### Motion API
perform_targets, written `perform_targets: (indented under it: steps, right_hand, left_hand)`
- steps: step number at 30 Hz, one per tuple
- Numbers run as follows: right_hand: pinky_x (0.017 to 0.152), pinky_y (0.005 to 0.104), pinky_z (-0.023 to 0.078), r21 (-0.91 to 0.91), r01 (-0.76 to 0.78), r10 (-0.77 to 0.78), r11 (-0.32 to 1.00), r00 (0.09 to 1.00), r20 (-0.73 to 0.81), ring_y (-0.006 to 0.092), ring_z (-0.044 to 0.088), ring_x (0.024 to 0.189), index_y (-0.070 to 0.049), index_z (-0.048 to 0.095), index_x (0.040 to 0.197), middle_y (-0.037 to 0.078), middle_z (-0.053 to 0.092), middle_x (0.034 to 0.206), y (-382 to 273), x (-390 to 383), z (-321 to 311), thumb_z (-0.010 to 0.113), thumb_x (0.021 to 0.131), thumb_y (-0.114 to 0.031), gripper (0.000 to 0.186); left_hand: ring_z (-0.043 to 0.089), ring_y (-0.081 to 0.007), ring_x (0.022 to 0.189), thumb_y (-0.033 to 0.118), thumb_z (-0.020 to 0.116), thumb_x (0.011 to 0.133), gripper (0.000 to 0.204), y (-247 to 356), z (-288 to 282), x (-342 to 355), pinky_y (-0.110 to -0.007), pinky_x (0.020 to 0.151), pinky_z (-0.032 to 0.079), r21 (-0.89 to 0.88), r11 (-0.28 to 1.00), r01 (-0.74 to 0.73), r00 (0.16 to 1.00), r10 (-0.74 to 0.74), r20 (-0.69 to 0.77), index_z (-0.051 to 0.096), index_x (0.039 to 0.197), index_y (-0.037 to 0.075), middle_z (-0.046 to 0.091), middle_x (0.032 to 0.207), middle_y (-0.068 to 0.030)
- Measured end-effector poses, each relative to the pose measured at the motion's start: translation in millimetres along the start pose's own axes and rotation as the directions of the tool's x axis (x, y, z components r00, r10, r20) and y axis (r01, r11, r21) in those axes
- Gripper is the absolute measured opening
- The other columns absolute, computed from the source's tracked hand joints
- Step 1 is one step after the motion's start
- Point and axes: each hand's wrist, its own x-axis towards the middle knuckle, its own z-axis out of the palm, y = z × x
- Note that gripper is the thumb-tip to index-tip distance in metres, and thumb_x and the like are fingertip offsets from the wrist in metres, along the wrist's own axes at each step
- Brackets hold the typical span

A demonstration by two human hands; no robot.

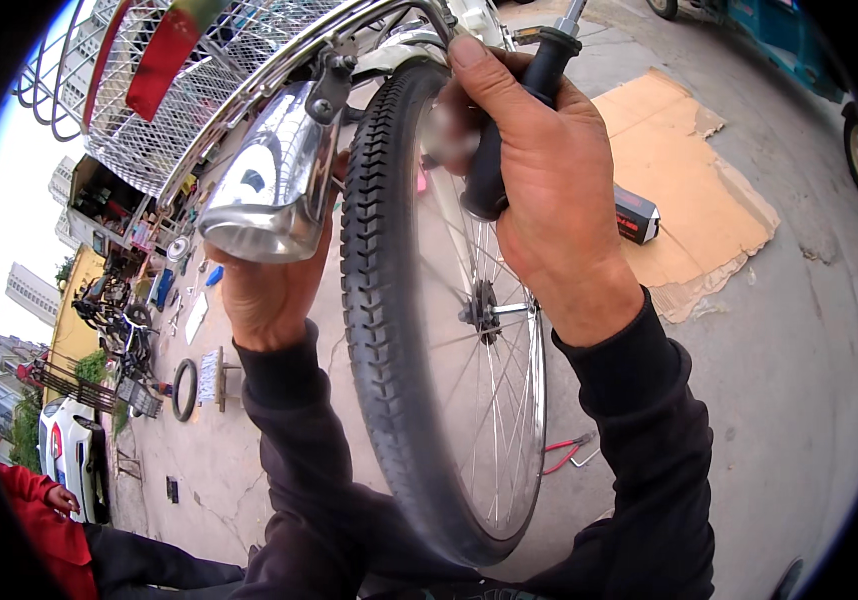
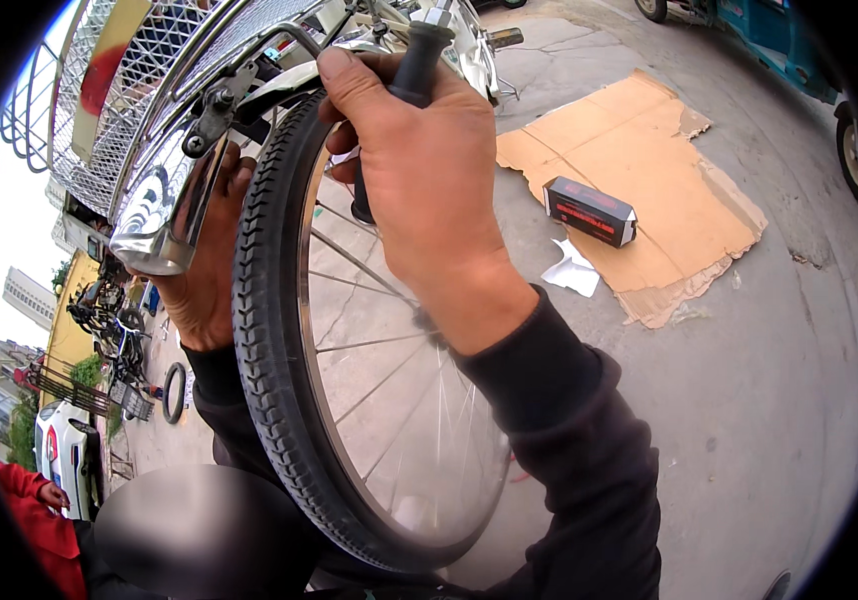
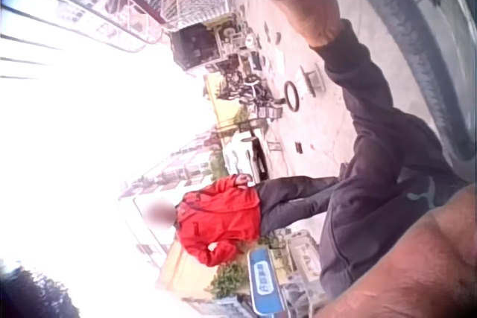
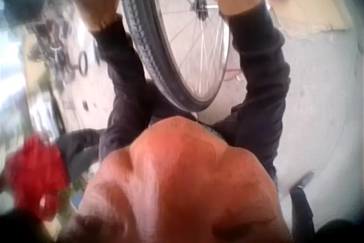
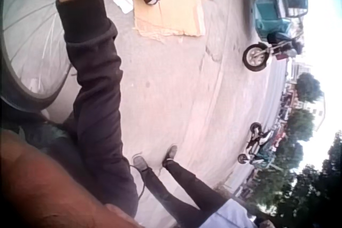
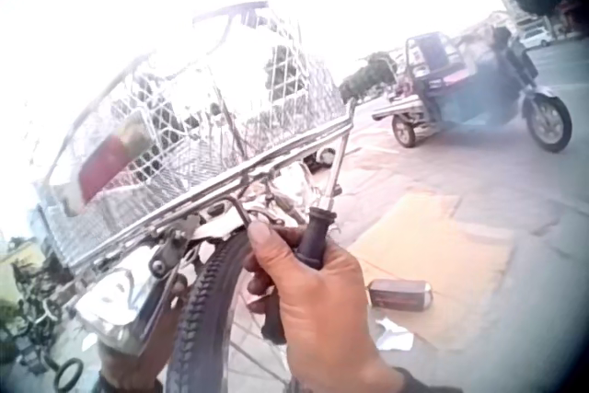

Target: The person uses a screwdriver to tighten the screws on a bicycle's front basket and then secures the front wheel reflector. The task is performed outdoors on a paved surface with other people and vehicles nearby.

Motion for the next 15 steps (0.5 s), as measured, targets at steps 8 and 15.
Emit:
perform_targets:
  steps: [8,15]
  right_hand:
    - [0.047,0.0225,0.047,-0.037,0.032,-0.033,0.999,0.999,-0.036,0.0111,0.062,0.062,0.002,0.065,0.092,0.006,0.065,0.073,-1.0,-0.1,0.9,0.072,0.088,-0.024,0.028]
    - [0.052,0.0229,0.05,-0.055,0.008,-0.012,0.998,0.998,-0.064,0.0122,0.066,0.069,-0.001,0.064,0.091,0.006,0.067,0.077,-2.8,-0.7,3.0,0.071,0.088,-0.024,0.025]
  left_hand:
    - [0.046,-0.0287,0.122,0.066,0.082,0.056,0.118,-6.4,12.9,3.4,-0.04,0.106,0.041,0.082,0.995,-0.048,0.999,0.047,0.01,0.035,0.143,0.001,0.046,0.137,-0.0186]
    - [0.05,-0.0295,0.124,0.069,0.078,0.059,0.111,-4.0,27.4,-0.5,-0.042,0.112,0.031,0.259,0.961,-0.1,0.994,0.11,-0.026,0.039,0.141,0.005,0.048,0.14,-0.0157]
